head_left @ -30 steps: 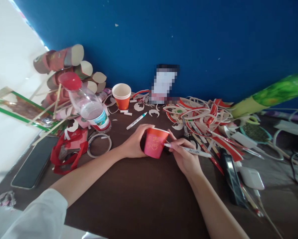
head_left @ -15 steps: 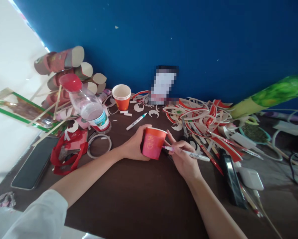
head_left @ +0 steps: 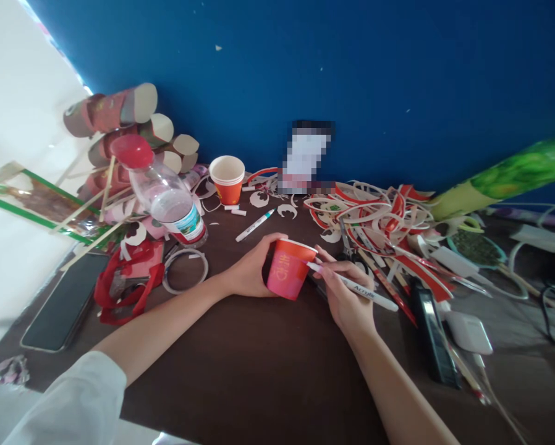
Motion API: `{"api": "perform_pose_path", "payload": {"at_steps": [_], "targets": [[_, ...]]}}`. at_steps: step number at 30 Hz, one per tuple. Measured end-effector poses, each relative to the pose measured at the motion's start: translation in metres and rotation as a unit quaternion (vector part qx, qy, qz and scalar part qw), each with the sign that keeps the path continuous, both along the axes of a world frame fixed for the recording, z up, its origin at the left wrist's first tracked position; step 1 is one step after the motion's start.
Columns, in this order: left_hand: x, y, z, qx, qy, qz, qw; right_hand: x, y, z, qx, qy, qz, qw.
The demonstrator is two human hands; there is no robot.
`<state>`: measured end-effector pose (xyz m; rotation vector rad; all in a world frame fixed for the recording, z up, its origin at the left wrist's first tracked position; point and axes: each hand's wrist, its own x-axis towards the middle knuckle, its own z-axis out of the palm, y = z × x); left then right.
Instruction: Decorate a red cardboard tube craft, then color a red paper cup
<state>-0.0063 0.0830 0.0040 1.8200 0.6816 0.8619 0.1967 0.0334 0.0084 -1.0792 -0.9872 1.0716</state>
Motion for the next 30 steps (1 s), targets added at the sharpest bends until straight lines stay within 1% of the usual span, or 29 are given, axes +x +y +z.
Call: {"api": "perform_pose_path", "payload": {"at_steps": [6, 10, 14, 18, 21, 26, 30], "targets": [[0.0, -0.001, 0.002, -0.003, 0.007, 0.001, 1.0, 0.003, 0.0, -0.005, -0.005, -0.02, -0.002, 1.0], [0.0, -0.001, 0.002, -0.004, -0.004, -0.008, 1.0, 0.004, -0.001, -0.007, -0.01, -0.019, 0.003, 1.0], [-0.001, 0.0, 0.0, -0.01, -0.02, -0.008, 1.0, 0.004, -0.002, -0.007, -0.014, -0.02, 0.024, 0.999], [0.0, 0.001, -0.004, -0.02, -0.039, -0.009, 0.999, 0.004, -0.002, -0.004, -0.003, -0.03, 0.053, 0.998], [0.0, 0.001, -0.005, -0.026, -0.04, -0.004, 0.999, 0.003, -0.002, -0.002, 0.002, -0.038, 0.061, 0.997], [0.0, 0.001, -0.003, -0.019, -0.03, -0.009, 0.999, -0.001, 0.0, 0.003, -0.008, 0.019, 0.035, 0.999], [0.0, 0.001, 0.0, -0.015, -0.019, -0.012, 1.0, -0.003, 0.002, 0.007, -0.013, 0.035, 0.009, 0.999]]}}
